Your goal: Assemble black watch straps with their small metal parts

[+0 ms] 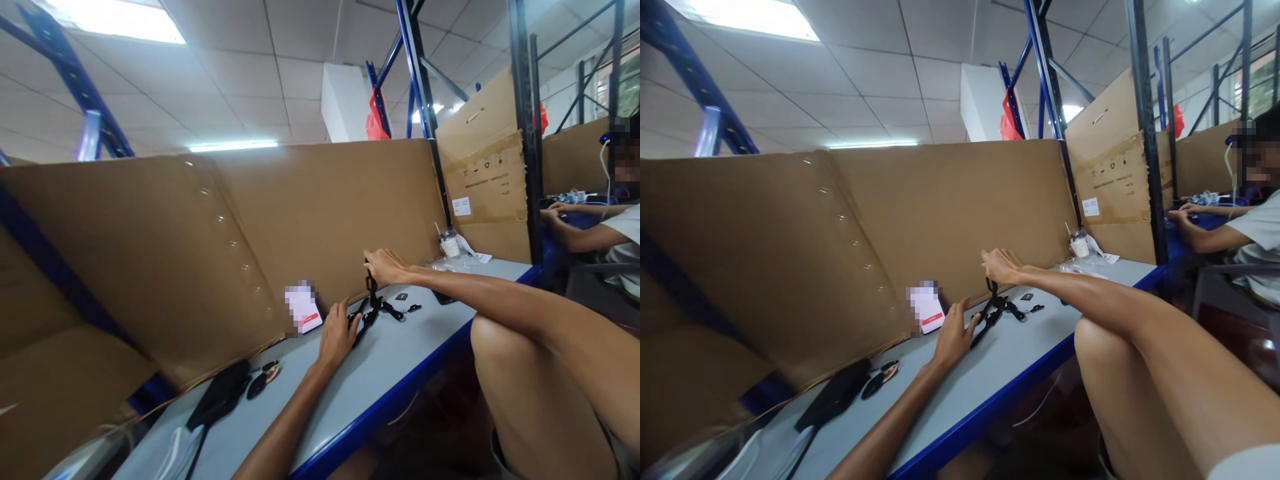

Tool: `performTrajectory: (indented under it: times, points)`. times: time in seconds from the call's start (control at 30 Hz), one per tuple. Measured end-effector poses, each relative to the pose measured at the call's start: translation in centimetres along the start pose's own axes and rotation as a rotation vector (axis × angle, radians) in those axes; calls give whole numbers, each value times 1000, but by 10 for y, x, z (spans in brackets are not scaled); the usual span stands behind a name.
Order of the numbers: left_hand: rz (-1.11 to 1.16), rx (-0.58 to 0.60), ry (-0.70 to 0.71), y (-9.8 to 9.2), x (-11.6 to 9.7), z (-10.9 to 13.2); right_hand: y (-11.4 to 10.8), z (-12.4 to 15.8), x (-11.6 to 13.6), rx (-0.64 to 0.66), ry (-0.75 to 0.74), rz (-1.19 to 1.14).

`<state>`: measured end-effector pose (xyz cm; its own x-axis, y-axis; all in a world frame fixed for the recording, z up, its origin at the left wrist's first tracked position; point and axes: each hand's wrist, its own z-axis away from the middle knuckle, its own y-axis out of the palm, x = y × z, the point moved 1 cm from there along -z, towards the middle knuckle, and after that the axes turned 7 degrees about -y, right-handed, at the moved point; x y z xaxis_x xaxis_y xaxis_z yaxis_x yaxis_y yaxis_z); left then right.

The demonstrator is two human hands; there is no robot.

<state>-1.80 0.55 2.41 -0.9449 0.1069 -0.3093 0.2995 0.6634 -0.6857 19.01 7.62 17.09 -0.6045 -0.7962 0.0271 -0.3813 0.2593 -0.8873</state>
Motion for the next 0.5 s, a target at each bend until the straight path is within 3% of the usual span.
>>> performTrajectory:
  times: [0.1, 0.27, 0.37, 0.5]
  points:
    - [235, 26, -103, 4, 0, -2, -2, 0, 17, -17, -91, -75]
    - [659, 288, -387, 12, -13, 4, 13, -14, 28, -41, -108, -251]
    - [930, 392, -539, 12, -24, 14, 30, -25, 21, 19, -44, -339]
    - [1151, 463, -643, 12, -31, 21, 50, -31, -4, 203, 95, -376]
